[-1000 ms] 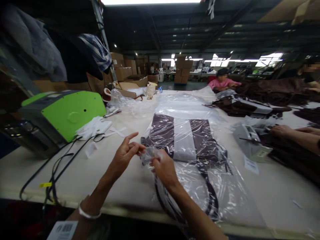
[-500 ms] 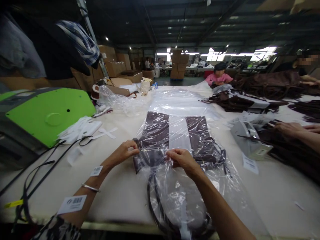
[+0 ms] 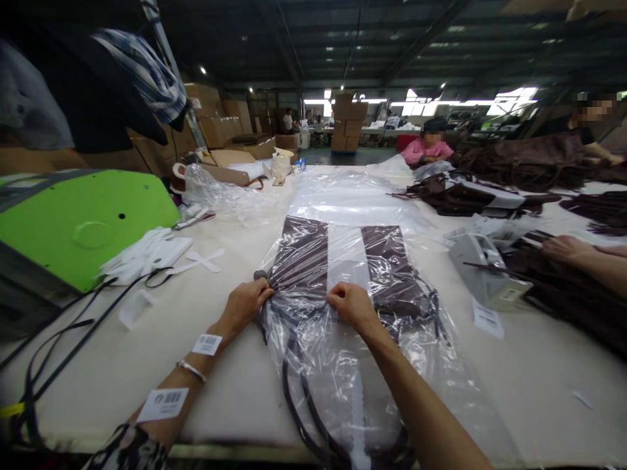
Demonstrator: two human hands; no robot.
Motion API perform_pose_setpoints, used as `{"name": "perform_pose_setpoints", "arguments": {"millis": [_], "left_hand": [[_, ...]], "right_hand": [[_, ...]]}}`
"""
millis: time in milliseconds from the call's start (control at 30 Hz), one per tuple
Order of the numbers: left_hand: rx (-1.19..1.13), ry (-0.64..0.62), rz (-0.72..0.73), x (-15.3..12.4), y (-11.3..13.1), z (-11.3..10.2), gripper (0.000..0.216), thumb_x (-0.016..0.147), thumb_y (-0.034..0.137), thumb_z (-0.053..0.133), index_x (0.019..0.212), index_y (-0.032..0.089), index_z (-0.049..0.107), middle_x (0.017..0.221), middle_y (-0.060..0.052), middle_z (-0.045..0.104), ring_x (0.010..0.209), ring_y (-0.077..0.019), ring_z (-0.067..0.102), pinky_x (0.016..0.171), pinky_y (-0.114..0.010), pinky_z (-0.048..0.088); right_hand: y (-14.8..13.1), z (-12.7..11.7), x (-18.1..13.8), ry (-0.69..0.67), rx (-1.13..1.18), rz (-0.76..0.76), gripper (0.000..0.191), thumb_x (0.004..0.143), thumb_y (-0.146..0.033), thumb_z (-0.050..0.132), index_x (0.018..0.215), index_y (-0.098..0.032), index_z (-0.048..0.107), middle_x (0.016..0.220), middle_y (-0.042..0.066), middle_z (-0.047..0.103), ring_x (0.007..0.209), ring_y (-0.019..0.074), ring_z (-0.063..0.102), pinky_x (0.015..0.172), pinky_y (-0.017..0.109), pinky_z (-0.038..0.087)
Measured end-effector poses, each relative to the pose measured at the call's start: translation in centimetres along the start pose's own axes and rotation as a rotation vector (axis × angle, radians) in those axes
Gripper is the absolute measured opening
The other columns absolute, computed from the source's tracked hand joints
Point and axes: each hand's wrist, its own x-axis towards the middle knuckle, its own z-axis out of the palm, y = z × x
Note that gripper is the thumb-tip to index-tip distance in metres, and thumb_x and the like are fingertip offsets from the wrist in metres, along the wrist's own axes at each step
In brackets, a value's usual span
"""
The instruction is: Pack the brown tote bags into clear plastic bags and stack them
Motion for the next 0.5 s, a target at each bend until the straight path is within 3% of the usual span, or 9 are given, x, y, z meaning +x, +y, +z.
{"name": "perform_pose_setpoints", "arguments": {"millis": [167, 333, 500], "left_hand": [[-0.035, 0.206, 0.136, 0.0, 3.1, -2.0, 0.015, 0.095, 0.031, 0.055, 0.101, 0.02, 0.063, 0.104, -0.007, 0.067, 0.101, -0.0243, 0.058, 0.088, -0.037, 0.039], [-0.187, 0.081, 0.226, 1.8, 9.5, -1.1, 0.019, 0.095, 0.033, 0.055, 0.107, 0.022, 0.065, 0.107, -0.005, 0.066, 0.104, -0.023, 0.056, 0.089, -0.036, 0.039], [-0.189, 0.053, 0.06, 3.1, 11.9, 1.3, 0.014, 0.086, 0.033, 0.068, 0.094, 0.022, 0.067, 0.1, -0.005, 0.065, 0.1, -0.0255, 0.056, 0.085, -0.038, 0.038]], "right_hand": [[-0.8, -0.5, -0.3, -0.023, -0.057, 0.022, 0.013, 0.076, -0.029, 0.061, 0.074, -0.02, 0.07, 0.05, -0.004, 0.06, 0.049, 0.0118, 0.056, 0.054, 0.023, 0.039], [-1.3, -0.7, -0.2, 0.02, -0.147, -0.016, 0.012, 0.073, -0.031, 0.067, 0.071, -0.02, 0.069, 0.054, -0.002, 0.063, 0.054, 0.0125, 0.057, 0.056, 0.023, 0.037], [-0.8, -1.0, 0.1, 0.025, -0.221, 0.008, 0.012, 0.072, -0.032, 0.068, 0.072, -0.02, 0.07, 0.056, -0.001, 0.065, 0.06, 0.0147, 0.06, 0.056, 0.024, 0.036]]}}
